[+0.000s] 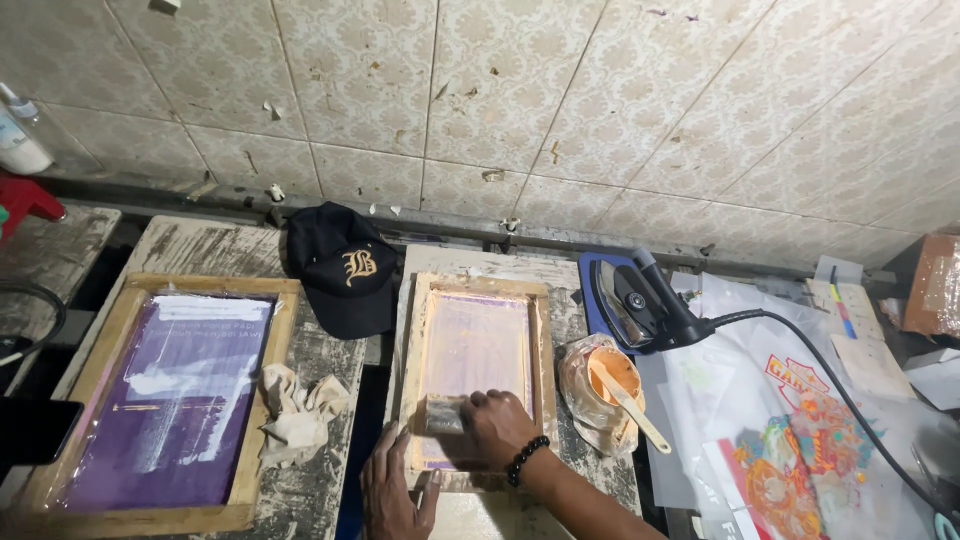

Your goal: The person uses a squeegee to spread orange ink across a screen printing frame. They repeatedly pull the squeegee from the top to the bottom of the frame to ensure even coverage of the ink on the mesh.

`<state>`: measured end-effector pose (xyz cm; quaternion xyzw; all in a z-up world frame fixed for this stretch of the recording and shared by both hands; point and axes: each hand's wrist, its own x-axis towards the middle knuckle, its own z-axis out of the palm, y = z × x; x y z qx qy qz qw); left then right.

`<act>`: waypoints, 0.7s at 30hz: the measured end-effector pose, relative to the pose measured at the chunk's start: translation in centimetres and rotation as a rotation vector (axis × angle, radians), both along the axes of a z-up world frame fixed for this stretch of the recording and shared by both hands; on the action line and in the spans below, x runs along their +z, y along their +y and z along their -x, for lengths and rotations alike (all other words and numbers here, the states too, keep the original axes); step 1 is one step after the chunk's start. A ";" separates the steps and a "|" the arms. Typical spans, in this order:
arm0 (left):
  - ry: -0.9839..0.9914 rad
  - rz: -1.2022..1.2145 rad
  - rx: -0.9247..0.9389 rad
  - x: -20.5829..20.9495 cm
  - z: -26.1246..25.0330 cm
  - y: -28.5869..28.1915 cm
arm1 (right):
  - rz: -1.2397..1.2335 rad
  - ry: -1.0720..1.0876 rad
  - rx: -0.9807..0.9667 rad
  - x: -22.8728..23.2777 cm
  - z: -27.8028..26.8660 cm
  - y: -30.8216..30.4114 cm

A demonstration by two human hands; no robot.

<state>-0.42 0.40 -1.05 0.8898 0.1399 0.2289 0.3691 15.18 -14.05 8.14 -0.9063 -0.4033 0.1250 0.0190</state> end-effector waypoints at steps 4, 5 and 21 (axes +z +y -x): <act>0.027 0.019 0.018 0.1 0.4 -0.4 | 0.030 0.145 -0.081 1.0 -0.3 -1.3; 0.062 0.051 0.021 0.3 0.4 -0.3 | 0.081 0.117 -0.121 0.4 -1.0 -1.7; 0.113 0.041 -0.014 0.5 0.6 -0.3 | -0.607 0.439 -1.169 0.7 -1.4 -6.6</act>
